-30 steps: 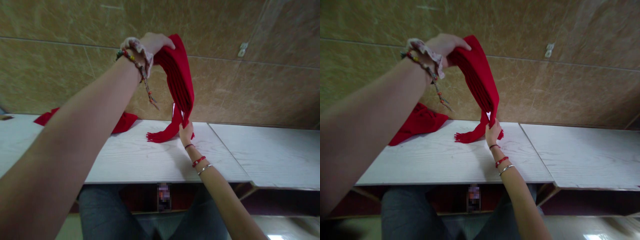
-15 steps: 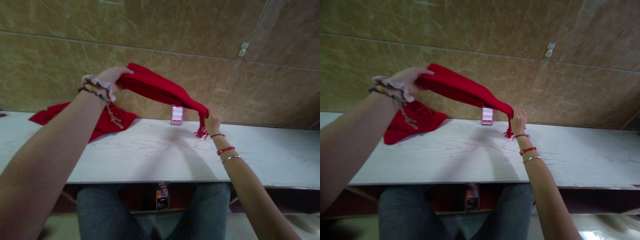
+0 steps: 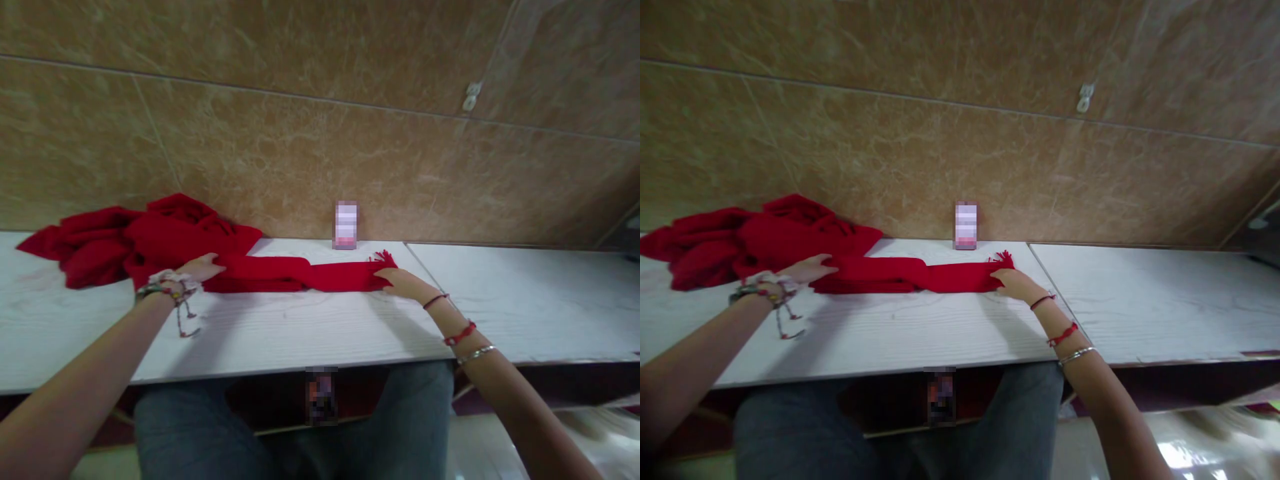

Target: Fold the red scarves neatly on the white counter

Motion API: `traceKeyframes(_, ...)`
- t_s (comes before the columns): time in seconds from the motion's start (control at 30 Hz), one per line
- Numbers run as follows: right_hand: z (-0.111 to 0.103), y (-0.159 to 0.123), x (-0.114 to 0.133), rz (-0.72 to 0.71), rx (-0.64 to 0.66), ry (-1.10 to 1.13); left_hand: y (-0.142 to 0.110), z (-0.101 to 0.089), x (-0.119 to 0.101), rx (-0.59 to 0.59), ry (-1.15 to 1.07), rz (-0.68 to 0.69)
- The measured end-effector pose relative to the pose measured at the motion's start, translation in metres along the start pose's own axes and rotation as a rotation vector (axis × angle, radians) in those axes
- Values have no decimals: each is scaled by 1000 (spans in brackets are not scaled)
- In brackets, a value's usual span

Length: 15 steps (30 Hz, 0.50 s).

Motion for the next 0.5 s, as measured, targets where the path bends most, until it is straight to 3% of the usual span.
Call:
traceKeyframes(0.07, -1, -5, -17, 40, 75, 78, -4, 1, -9, 23, 87, -36)
traceKeyframes(0.13, -1, -11, -37, 103, 130, 127, -10, 2, -34, 10, 167, 18)
traceKeyframes(0.23, -4, -15, -63, 195, 108, 144, -29, 17, -101, 31, 252, 397)
traceKeyframes(0.33, -18, -12, -82, 284, -119, 110, -44, 40, -146, 69, 216, 665)
traceKeyframes(0.4, -24, -5, -83, 280, -264, 91, -43, 57, -156, 115, 170, 691)
traceKeyframes(0.5, -17, 16, -67, 147, -284, 60, -36, 78, -150, 200, 96, 619)
Point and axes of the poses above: each hand's wrist, its own y-axis towards the middle knuckle, its own z-axis out of the palm, x = y × z, the point moved 9 cm from there along y, towards the middle knuckle, and after that the axes turned 5 degrees about -z, right-handed, at the moved point
